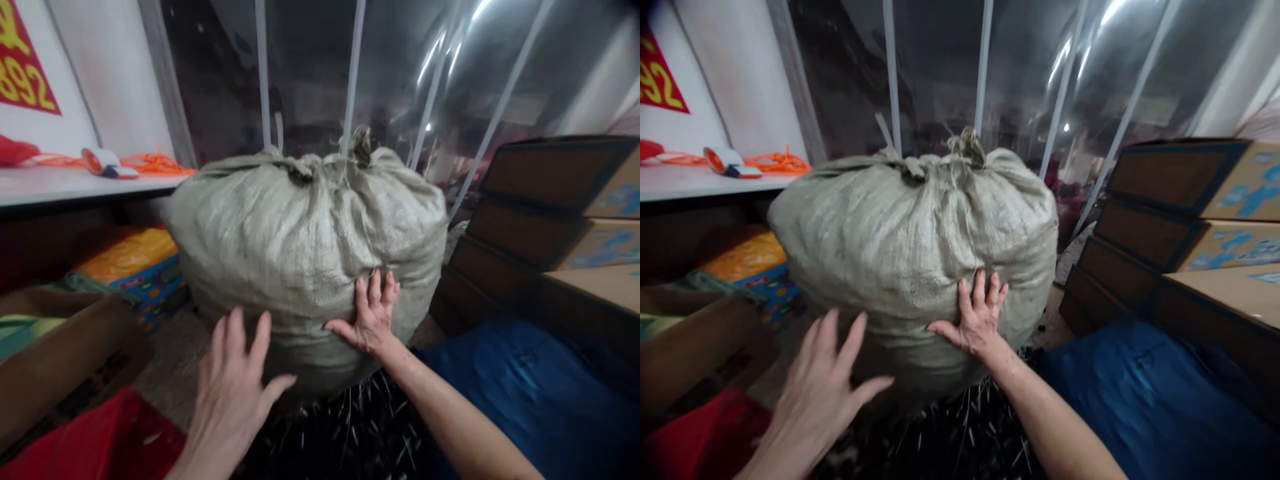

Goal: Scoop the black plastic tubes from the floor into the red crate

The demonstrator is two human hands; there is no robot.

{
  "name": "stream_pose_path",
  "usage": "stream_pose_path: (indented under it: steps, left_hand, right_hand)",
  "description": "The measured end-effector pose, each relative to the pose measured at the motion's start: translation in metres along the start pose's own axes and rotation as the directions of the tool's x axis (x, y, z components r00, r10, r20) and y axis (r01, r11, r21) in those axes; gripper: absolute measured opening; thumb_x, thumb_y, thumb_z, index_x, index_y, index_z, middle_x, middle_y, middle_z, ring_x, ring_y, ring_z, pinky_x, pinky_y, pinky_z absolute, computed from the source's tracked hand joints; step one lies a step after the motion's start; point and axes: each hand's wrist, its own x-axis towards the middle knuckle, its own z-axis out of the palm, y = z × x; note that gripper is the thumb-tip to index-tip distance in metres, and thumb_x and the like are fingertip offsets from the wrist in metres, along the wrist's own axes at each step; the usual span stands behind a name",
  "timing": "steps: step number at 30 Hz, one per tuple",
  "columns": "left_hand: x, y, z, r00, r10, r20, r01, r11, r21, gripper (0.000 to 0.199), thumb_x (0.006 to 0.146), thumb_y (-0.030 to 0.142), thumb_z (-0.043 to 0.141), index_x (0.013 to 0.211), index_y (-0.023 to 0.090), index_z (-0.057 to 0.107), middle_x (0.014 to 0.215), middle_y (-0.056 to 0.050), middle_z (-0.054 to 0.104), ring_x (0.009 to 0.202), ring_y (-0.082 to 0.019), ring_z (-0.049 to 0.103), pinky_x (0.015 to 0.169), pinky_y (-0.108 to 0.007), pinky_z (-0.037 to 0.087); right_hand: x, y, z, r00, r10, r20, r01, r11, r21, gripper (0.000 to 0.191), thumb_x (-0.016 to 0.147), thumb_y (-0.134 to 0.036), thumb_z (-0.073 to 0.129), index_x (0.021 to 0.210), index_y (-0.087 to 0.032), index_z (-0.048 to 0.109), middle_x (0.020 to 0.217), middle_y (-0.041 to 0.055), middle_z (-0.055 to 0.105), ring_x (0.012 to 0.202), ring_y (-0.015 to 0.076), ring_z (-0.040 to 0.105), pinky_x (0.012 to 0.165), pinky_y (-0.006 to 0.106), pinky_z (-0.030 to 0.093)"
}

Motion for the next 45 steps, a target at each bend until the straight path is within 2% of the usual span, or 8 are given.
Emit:
stream_pose_path:
  steps: [4,12,21,30,37,39,41,45]
  left_hand:
    - [0.020,0.015,0.036,0.990,-0.044,0.133,0.034,0.997,0.076,0.114,0.051,0.054,0.077,0.136,0.002,0.023,0.143,-0.035,0.004,0.130,-0.055,0.007,0.087,-0.068,0.038]
    - [0.048,0.028,0.065,0.964,-0.196,0.180,0.212,0.975,-0.072,0.119,0.049,0.057,0.077,0.140,0.009,0.017,0.148,-0.026,0.000,0.134,-0.046,-0.008,0.101,-0.068,0.020]
    - [0.036,0.041,0.062,0.912,-0.245,0.330,0.241,0.969,0.053,0.139,0.041,0.055,0.080,0.141,0.010,-0.005,0.147,-0.024,-0.008,0.134,-0.043,-0.012,0.103,-0.061,0.021]
    - [0.013,0.033,0.063,0.935,-0.216,0.282,0.162,0.966,0.203,0.117,0.057,0.069,0.056,0.139,0.007,-0.001,0.145,-0.024,0.010,0.135,-0.035,0.008,0.105,-0.048,0.024]
    - [0.003,0.026,0.066,0.940,-0.238,0.243,0.181,0.955,0.236,0.124,0.052,0.077,0.054,0.139,0.008,-0.002,0.147,-0.008,0.008,0.092,0.003,-0.051,0.111,-0.039,0.018]
    - [0.001,0.028,0.062,0.944,-0.212,0.252,0.156,0.962,0.225,0.123,0.054,0.078,0.053,0.138,0.008,-0.004,0.147,-0.011,0.006,0.095,0.003,-0.050,0.110,-0.038,0.017]
    - [0.000,0.032,0.058,0.925,-0.242,0.292,0.178,0.957,0.229,0.132,0.047,0.083,0.054,0.138,0.008,-0.006,0.147,-0.017,0.004,0.099,-0.002,-0.048,0.109,-0.039,0.012]
    - [0.005,0.038,0.048,0.876,-0.305,0.374,0.215,0.940,0.266,0.147,0.033,0.077,0.067,0.139,0.007,-0.008,0.147,-0.024,0.002,0.125,-0.026,-0.024,0.107,-0.042,0.004]
  right_hand:
    - [-0.001,0.008,0.007,1.000,-0.003,0.005,0.003,1.000,0.009,0.105,0.062,-0.080,0.047,0.140,-0.014,0.024,0.146,0.0212,0.015,0.133,0.0448,0.005,0.101,0.066,0.013]
    - [0.016,0.031,0.034,0.980,0.058,0.189,-0.058,0.998,-0.003,0.100,0.069,-0.082,0.027,0.137,-0.008,0.030,0.148,0.0171,0.009,0.133,0.0452,-0.006,0.099,0.067,0.005]
    - [0.009,0.015,0.002,0.988,0.053,0.144,-0.042,0.996,-0.080,0.109,0.065,-0.083,0.033,0.136,0.001,0.031,0.141,0.0223,0.027,0.134,0.0398,0.014,0.107,0.047,0.005]
    - [-0.006,0.020,-0.009,0.968,0.044,0.247,-0.028,0.997,-0.067,0.112,0.065,-0.080,0.009,0.135,0.006,0.025,0.137,0.0215,0.031,0.131,0.0429,0.014,0.101,0.053,0.007]
    - [-0.097,0.015,-0.034,0.980,0.169,0.103,-0.177,0.981,0.079,0.072,0.085,-0.058,0.033,0.122,0.003,0.041,0.129,0.0225,0.041,0.129,0.0264,0.030,0.108,0.042,0.020]
    - [-0.161,0.016,-0.035,0.885,0.280,0.371,-0.353,0.925,0.144,0.053,0.086,-0.054,0.036,0.108,-0.008,0.051,0.110,0.0179,0.050,0.115,0.0242,0.041,0.101,0.044,0.032]
    - [-0.226,0.021,-0.030,0.643,0.420,0.641,-0.544,0.839,-0.003,0.051,0.084,-0.056,0.038,0.103,-0.013,0.054,0.110,0.0155,0.047,0.107,0.0258,0.043,0.092,0.044,0.040]
    - [-0.308,0.034,-0.004,0.150,0.589,0.794,-0.685,0.641,-0.346,0.061,0.081,-0.061,0.039,0.115,-0.013,0.054,0.120,0.0166,0.044,0.114,0.0319,0.038,0.093,0.045,0.039]
